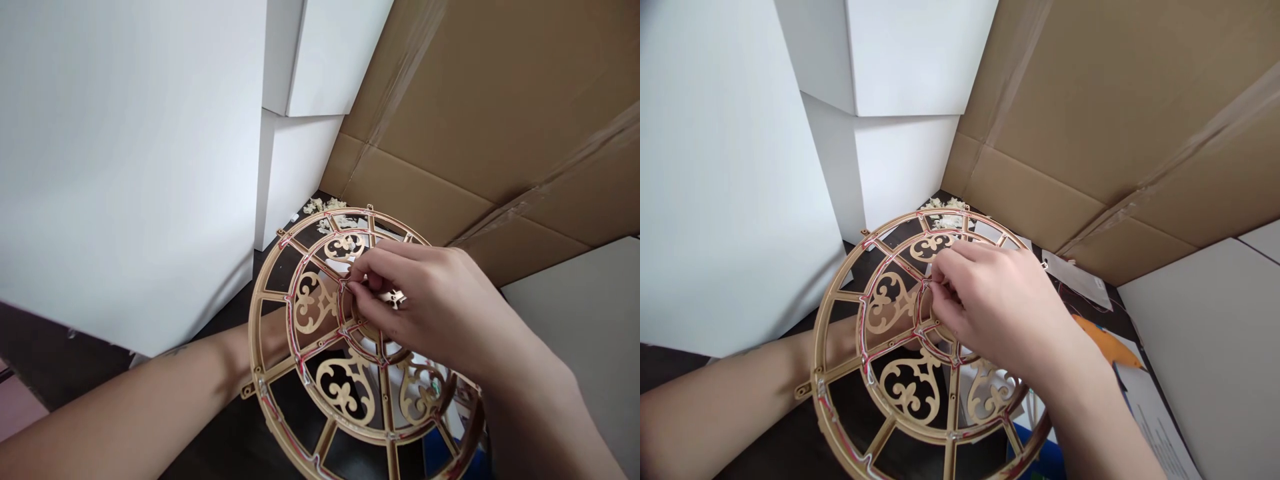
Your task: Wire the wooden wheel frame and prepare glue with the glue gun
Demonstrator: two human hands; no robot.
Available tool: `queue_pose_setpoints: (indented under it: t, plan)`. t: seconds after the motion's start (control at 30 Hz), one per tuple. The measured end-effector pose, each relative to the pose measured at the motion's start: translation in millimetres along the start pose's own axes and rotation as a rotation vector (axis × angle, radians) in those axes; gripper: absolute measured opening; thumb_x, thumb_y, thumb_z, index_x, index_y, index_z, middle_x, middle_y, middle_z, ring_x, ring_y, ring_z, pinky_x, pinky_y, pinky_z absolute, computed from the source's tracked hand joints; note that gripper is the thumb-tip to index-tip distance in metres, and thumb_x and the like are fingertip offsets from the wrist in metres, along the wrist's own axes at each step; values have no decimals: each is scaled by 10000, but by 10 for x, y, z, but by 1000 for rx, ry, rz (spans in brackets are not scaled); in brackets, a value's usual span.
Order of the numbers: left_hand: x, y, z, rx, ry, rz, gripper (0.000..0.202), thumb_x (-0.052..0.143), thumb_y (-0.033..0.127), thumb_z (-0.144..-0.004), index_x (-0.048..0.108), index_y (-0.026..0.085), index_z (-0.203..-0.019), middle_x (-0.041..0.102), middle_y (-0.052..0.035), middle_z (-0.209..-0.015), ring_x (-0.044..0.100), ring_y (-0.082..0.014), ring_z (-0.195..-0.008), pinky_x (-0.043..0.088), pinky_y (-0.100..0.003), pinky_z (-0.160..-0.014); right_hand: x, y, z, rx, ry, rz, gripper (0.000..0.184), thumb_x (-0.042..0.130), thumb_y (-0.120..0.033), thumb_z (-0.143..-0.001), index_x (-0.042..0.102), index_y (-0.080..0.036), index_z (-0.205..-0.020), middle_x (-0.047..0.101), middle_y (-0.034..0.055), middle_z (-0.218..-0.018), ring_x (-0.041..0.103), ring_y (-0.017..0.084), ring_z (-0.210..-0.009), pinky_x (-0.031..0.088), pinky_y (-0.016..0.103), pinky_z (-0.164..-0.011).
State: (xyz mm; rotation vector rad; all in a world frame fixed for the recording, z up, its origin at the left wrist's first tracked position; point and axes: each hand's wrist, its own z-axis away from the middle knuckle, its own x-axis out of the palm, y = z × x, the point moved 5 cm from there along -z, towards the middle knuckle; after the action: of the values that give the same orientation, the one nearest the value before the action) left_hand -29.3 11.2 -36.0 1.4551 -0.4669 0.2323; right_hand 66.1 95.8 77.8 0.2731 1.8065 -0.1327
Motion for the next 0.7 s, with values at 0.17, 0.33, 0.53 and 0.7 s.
queue_pose_setpoints:
  t: [0.17,0.33,0.53,0.7]
  plan:
    - [-41,-19,35,-36,52,-72,709,674,628,-803,605,287,-1421,630,-42,-1411,244,-406,-1519,213,-562,-1218,29,-56,-14,-43,70,126,169,493,-162,-870,561,-164,-716,555,-2,-668,408,110,-571,225,286,-536]
    - [0,-24,-4,-28,-41,-26,746,684,650,-786,603,256,-1414,666,-51,-1355,315,-433,-1480,208,-602,-1209,37,-47,-15,-61,51,105,158,476,-144,-837,547,-165,-697,547,-1,-662,411,108,-565,210,288,-534]
    - [18,9,4,-3,-4,-16,757,693,661,-790,572,314,-1452,649,-40,-1385,319,-413,-1488,251,-578,-1202,21,-8,0,-47,20,69,169,496,-155,-852,591,-159,-711,540,-3,-646,425,102,-555,222,287,-537]
    - [-109,-153,28,-84,31,-13,792,681,663,-816,534,275,-1490,593,-75,-1456,236,-428,-1516,176,-616,-1214,-18,20,17,-36,22,73,155,512,-166,-847,584,-165,-710,544,-1,-644,439,103,-553,221,283,-537]
